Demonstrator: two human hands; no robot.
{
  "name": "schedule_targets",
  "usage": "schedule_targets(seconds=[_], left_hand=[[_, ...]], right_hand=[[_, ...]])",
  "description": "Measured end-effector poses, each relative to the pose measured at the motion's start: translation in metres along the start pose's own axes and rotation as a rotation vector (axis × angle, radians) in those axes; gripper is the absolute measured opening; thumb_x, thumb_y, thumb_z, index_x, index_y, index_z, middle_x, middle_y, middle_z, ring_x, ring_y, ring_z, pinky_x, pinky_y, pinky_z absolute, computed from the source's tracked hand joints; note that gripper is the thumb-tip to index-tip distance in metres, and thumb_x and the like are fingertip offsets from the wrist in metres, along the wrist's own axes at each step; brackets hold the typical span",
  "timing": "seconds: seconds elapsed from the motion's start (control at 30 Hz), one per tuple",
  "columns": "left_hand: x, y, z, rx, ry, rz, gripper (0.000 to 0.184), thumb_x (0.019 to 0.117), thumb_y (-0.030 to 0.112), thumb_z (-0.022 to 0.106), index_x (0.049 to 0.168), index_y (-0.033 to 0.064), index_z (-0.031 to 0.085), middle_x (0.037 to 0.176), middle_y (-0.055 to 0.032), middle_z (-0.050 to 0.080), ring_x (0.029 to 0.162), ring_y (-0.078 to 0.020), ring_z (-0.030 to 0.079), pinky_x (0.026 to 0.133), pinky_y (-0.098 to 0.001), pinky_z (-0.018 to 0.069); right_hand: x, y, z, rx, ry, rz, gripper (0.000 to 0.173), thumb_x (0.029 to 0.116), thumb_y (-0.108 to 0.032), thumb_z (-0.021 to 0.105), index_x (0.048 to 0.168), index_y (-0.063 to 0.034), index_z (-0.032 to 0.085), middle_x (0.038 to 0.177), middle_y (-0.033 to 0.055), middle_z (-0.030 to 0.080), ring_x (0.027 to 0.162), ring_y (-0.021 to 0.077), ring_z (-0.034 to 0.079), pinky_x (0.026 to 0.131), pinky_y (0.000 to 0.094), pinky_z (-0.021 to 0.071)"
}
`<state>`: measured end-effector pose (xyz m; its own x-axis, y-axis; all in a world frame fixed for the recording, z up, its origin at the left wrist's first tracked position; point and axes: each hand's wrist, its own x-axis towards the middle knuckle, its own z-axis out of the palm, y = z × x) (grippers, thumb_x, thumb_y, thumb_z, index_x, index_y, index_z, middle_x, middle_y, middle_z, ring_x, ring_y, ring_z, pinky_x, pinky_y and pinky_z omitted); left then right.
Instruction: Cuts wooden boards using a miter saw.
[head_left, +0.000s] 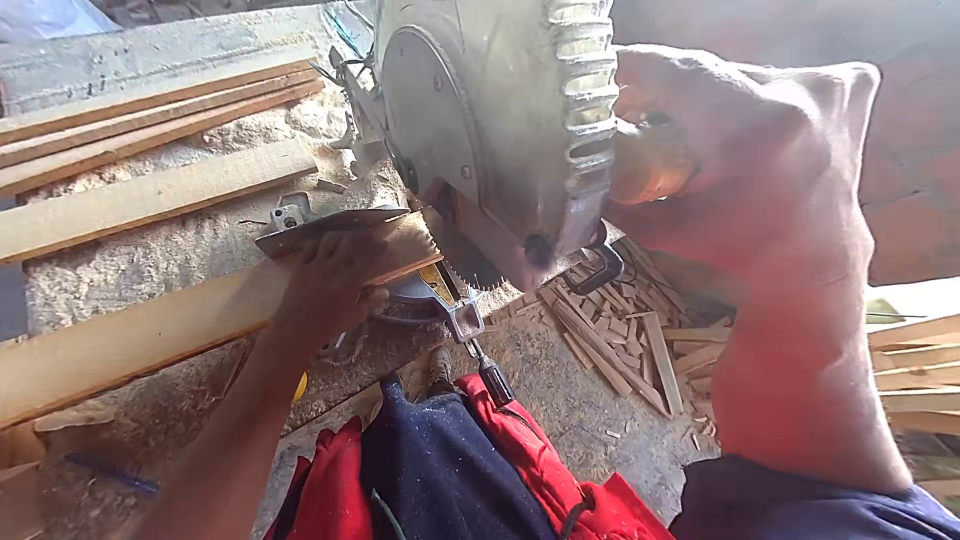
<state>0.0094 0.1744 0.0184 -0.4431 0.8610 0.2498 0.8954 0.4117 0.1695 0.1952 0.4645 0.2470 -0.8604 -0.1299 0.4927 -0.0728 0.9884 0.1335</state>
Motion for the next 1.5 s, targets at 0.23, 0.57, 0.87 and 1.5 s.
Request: schedule_targets(seconds=[0.23,0.57,0.87,1.5], left_hand=[[0.004,-0.01,0.002,0.054,-0.164,-0.002,0.091,0.0805,0.036,0.087,0.158,0.0367,0.039,0.153,-0.0103,0.043,0.134,-0.0409,0.045,0.102,-0.0598,0.0447],[0.002,-0.001,0.01,0.215,-0.165,-0.013,0.081,0.0892,0.018,0.071,0.159,0.0355,0.035,0.156,-0.007,0.041,0.134,-0.0371,0.046,0.101,-0.0562,0.0431],[0.002,0.001,0.011,0.195,-0.168,-0.035,0.088,0.0851,0.02,0.076,0.16,0.0365,0.033,0.156,-0.0071,0.041,0.133,-0.0382,0.046,0.101,-0.0579,0.0433],[-0.006,-0.005,0.01,0.236,-0.074,-0.037,0.077,0.0835,0.027,0.073,0.156,0.0302,0.045,0.149,-0.0059,0.05,0.127,-0.0358,0.05,0.101,-0.0571,0.0397]], right_hand=[[0.011,0.002,-0.01,0.011,-0.163,-0.039,0.045,0.0877,-0.033,0.061,0.128,-0.0138,0.067,0.092,0.0154,0.073,0.075,0.036,0.07,0.056,0.0574,0.0461],[0.005,0.004,-0.005,-0.006,-0.099,-0.053,0.047,0.0909,-0.032,0.06,0.133,-0.0115,0.065,0.096,0.0186,0.074,0.075,0.0368,0.07,0.057,0.056,0.0466],[0.003,0.008,-0.003,0.018,-0.073,-0.099,0.043,0.0901,-0.025,0.063,0.13,-0.0095,0.066,0.101,0.0161,0.075,0.085,0.0327,0.073,0.065,0.0528,0.0518],[0.002,0.005,-0.003,0.022,-0.062,-0.09,0.044,0.0888,-0.024,0.063,0.13,-0.0091,0.066,0.104,0.0163,0.075,0.092,0.033,0.073,0.071,0.0531,0.0545]])
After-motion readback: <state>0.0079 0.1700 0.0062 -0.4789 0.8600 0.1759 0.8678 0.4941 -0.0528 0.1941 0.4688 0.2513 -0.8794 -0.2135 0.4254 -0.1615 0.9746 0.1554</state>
